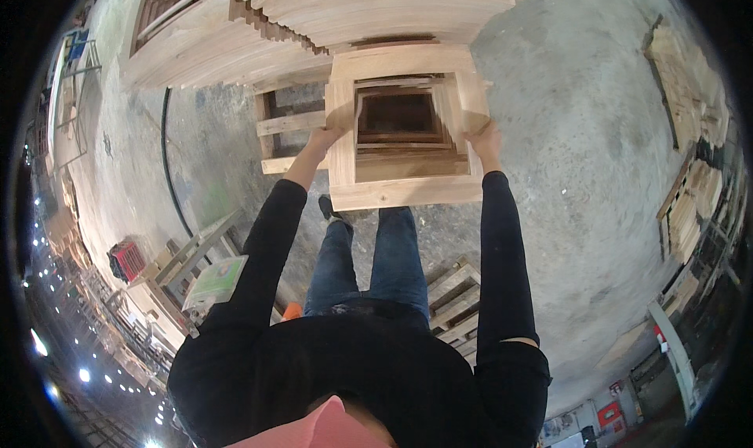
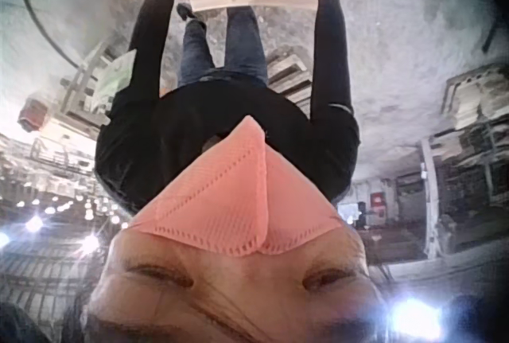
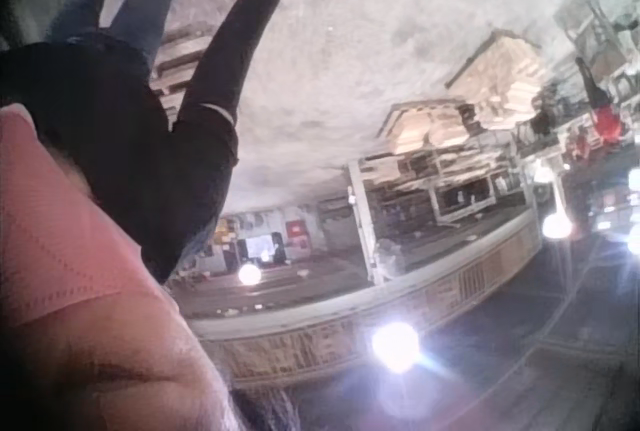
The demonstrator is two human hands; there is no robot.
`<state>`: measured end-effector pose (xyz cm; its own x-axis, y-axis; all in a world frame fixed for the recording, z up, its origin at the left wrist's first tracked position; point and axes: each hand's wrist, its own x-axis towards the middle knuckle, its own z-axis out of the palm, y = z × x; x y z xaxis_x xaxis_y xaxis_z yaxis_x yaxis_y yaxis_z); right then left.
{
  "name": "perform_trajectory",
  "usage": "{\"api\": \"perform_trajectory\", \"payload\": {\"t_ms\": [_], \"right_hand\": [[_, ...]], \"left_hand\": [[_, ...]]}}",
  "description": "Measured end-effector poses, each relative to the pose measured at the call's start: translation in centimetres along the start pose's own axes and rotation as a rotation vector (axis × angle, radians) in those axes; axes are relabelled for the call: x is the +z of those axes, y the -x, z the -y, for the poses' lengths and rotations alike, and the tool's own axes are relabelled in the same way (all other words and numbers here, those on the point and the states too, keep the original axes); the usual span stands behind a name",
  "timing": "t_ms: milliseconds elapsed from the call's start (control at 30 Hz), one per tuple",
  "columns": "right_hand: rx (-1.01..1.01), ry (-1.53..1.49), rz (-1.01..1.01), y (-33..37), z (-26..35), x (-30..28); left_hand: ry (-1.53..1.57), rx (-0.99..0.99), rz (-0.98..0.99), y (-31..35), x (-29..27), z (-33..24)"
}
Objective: The person picks up wooden frames and slats from a workbench and stacks them onto a wooden pallet. They then move to a different area and stack pre-assembled wooden slat panels onto a pile. The person handles the items one by one, arranging them neatly.
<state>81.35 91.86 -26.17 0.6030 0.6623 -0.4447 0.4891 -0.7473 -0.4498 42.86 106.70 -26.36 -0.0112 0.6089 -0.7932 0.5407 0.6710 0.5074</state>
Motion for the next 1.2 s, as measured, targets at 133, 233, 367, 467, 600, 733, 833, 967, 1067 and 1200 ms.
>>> {"api": "perform_trajectory", "payload": {"t_ms": [133,233,367,467,600,733,833,967,1067,1200], "right_hand": [[0.019,0.09,-0.002,-1.2,0.5,0.6],[0.042,0.068,0.018,-1.9,0.2,1.6],[0.07,0.089,0.013,-2.6,0.2,2.0],[0.074,0.093,0.011,-2.9,0.7,2.5],[0.024,0.099,0.006,-3.1,1.1,2.6],[-0.003,0.083,0.028,-3.4,0.8,2.8],[-0.012,0.106,0.009,-3.2,1.0,3.4],[-0.002,0.157,0.025,-3.3,1.1,3.5],[-0.044,0.122,0.051,-3.4,0.4,3.3],[-0.05,0.09,-0.029,-1.8,0.1,3.0]], "left_hand": [[-0.103,0.011,-0.077,-2.3,0.9,0.4],[-0.163,-0.008,-0.131,-3.4,0.8,0.4],[-0.208,-0.076,-0.165,-3.3,1.3,0.0],[-0.171,-0.107,-0.154,-3.5,1.0,-0.1],[-0.105,-0.084,-0.112,-4.6,0.4,0.7],[-0.196,-0.063,-0.12,-5.0,0.9,0.3],[-0.374,-0.018,-0.226,-4.3,2.0,-0.2],[-0.435,0.019,-0.239,-3.3,2.4,-0.9],[-0.403,0.031,-0.199,-2.8,2.2,-1.1],[-0.524,0.074,-0.203,-1.6,1.9,-0.7]]}}
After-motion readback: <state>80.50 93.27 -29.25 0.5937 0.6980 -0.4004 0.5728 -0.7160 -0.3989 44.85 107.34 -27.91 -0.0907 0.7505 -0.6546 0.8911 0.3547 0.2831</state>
